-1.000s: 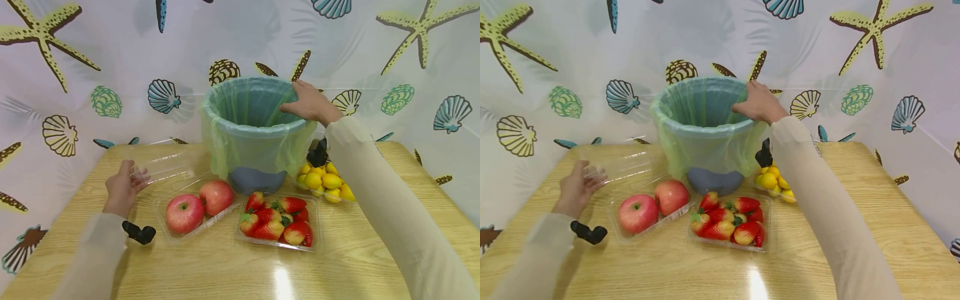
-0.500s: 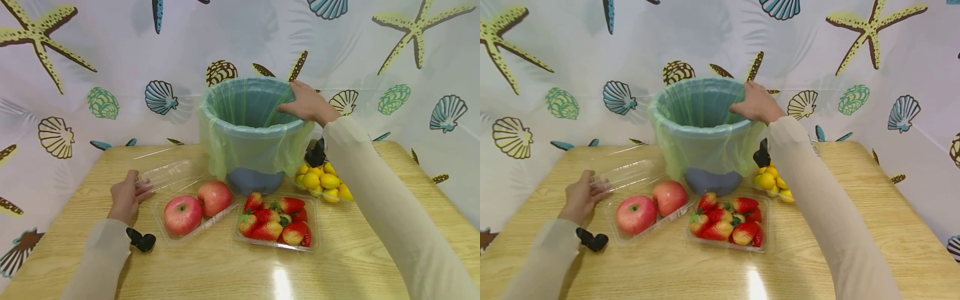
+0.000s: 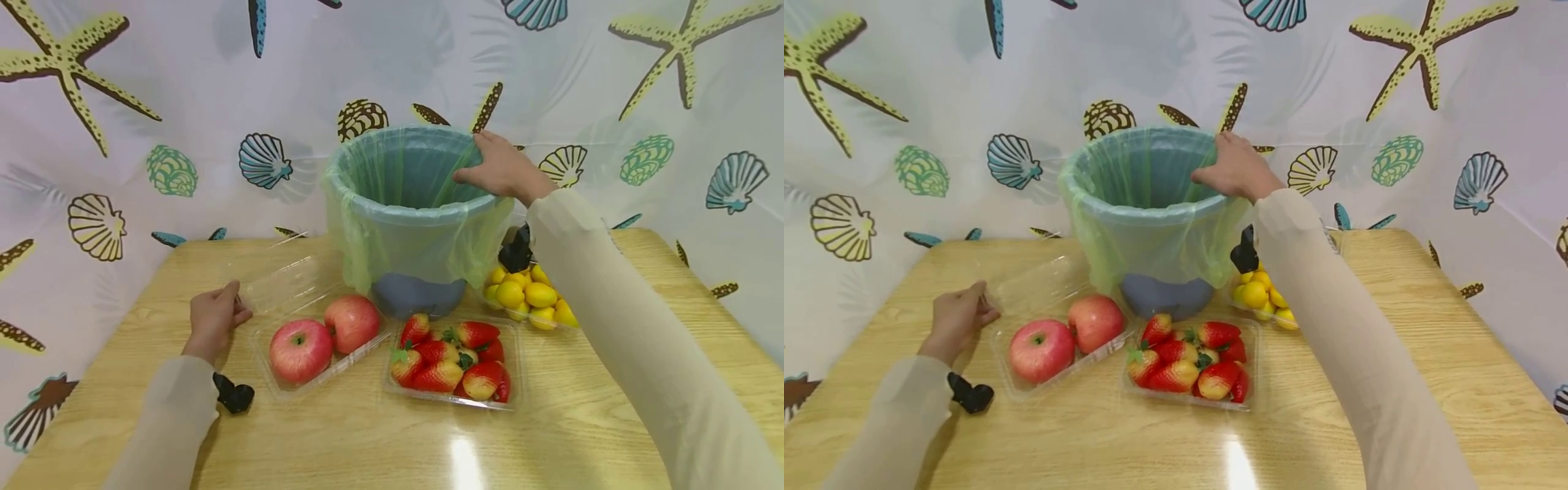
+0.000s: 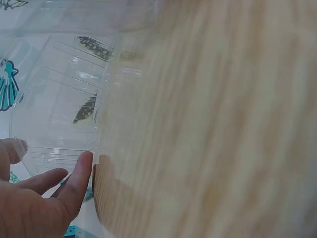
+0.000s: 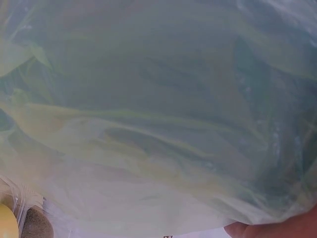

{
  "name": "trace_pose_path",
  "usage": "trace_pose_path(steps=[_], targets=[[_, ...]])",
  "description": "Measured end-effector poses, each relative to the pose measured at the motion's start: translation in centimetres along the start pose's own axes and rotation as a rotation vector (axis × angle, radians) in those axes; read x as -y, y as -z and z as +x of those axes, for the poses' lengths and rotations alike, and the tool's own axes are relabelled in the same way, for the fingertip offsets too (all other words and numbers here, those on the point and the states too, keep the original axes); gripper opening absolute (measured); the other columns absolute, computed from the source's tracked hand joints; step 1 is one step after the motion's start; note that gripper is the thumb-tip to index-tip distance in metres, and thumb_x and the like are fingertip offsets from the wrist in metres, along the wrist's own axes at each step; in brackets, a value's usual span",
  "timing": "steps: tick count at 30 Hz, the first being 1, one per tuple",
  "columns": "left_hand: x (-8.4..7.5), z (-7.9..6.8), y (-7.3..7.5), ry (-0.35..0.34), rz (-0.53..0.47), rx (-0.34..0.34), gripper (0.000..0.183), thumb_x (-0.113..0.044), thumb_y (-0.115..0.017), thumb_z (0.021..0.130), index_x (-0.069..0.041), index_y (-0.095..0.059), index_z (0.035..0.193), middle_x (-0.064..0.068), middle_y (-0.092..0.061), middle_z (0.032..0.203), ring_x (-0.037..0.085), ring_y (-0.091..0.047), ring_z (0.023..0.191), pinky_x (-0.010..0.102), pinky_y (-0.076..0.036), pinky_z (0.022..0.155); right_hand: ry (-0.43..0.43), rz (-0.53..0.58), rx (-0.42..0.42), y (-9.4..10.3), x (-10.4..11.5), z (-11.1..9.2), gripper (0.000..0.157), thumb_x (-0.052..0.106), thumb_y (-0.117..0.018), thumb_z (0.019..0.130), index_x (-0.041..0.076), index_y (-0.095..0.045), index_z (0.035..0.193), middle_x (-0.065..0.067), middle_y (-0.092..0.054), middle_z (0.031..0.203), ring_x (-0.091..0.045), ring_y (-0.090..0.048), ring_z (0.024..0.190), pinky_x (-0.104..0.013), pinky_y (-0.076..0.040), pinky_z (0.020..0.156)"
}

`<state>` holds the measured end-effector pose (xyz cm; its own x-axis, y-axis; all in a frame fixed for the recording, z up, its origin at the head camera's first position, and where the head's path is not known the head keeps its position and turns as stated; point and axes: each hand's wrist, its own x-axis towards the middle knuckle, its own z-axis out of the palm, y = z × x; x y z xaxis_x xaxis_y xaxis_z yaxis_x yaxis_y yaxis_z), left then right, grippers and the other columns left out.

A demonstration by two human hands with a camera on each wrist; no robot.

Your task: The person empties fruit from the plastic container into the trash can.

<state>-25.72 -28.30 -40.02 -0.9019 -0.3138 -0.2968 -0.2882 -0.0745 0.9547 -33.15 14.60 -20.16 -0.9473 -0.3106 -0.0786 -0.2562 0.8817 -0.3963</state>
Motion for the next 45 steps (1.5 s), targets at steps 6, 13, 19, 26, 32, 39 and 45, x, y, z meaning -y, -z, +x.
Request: trace_pose_path(steps=[6, 13, 19, 26, 32, 39, 45], targets=[[-0.1, -0.6, 0.4, 0.001, -0.028, 0.028, 0.032, -0.034, -0.047, 0.099, -0.004, -0.053, 0.089, -0.005, -0.053, 0.07, 0.003, -0.061, 0.06, 0.019, -0.056, 0.065, 0.007, -0.011, 0.002, -0.1, 0.1, 0.1, 0.083, 0.039, -0.046, 0.095, 0.002, 0.0, 0.153, -0.015, 0.004, 0.16, -0.032, 0.001, 0.148, -0.048, -0.009, 0.12], [-0.8, -1.3, 1.0, -0.004, -0.044, 0.074, 0.034, -0.035, -0.045, 0.099, -0.006, -0.045, 0.114, -0.008, -0.059, 0.078, 0.002, -0.063, 0.068, 0.02, -0.057, 0.068, 0.009, -0.003, 0.002, 0.2, 0.3, 0.0, 0.083, 0.039, -0.046, 0.096, 0.002, 0.0, 0.153, -0.015, 0.005, 0.16, -0.032, 0.001, 0.148, -0.048, -0.009, 0.12], [-1.0, -2.2, 1.6, 0.023, 0.054, 0.132, 0.063, -0.033, -0.038, 0.101, 0.005, -0.019, 0.148, 0.003, -0.049, 0.106, 0.002, -0.061, 0.077, 0.02, -0.056, 0.074, 0.005, -0.001, 0.002, 0.2, 0.4, -0.1, 0.082, 0.04, -0.046, 0.096, 0.002, 0.0, 0.153, -0.015, 0.005, 0.16, -0.031, 0.001, 0.149, -0.048, -0.009, 0.12], [-0.9, -3.7, 2.5, 0.105, 0.078, 0.19, 0.067, -0.033, -0.035, 0.101, 0.006, -0.01, 0.15, -0.003, -0.054, 0.096, 0.003, -0.063, 0.077, 0.023, -0.057, 0.075, 0.006, -0.004, 0.004, 0.0, 0.5, -0.1, 0.082, 0.04, -0.046, 0.096, 0.002, 0.0, 0.153, -0.015, 0.005, 0.161, -0.031, 0.001, 0.149, -0.048, -0.009, 0.12], [-0.3, -5.3, 3.0, 0.121, 0.106, 0.243, 0.067, -0.034, -0.032, 0.102, 0.01, -0.012, 0.147, -0.004, -0.056, 0.092, 0.004, -0.064, 0.078, 0.024, -0.057, 0.076, 0.004, 0.0, 0.004, -0.1, 0.4, -0.1, 0.082, 0.04, -0.046, 0.096, 0.002, 0.0, 0.153, -0.015, 0.005, 0.161, -0.031, 0.001, 0.149, -0.049, -0.009, 0.12], [0.9, -6.7, 3.2, 0.16, 0.098, 0.295, 0.055, -0.035, -0.032, 0.102, 0.008, -0.028, 0.135, -0.002, -0.058, 0.09, 0.009, -0.066, 0.077, 0.029, -0.058, 0.075, -0.002, 0.007, 0.009, -0.2, 0.0, -0.1, 0.083, 0.04, -0.046, 0.096, 0.002, 0.001, 0.153, -0.014, 0.006, 0.16, -0.032, 0.002, 0.148, -0.049, -0.008, 0.119], [1.6, -8.0, 2.5, 0.144, 0.116, 0.334, 0.05, -0.035, -0.032, 0.102, 0.008, -0.031, 0.128, -0.001, -0.059, 0.088, 0.011, -0.066, 0.076, 0.031, -0.058, 0.073, -0.01, 0.008, 0.011, -0.2, 0.0, -0.1, 0.082, 0.04, -0.045, 0.096, 0.003, 0.001, 0.153, -0.013, 0.007, 0.161, -0.031, 0.002, 0.149, -0.049, -0.008, 0.12]])
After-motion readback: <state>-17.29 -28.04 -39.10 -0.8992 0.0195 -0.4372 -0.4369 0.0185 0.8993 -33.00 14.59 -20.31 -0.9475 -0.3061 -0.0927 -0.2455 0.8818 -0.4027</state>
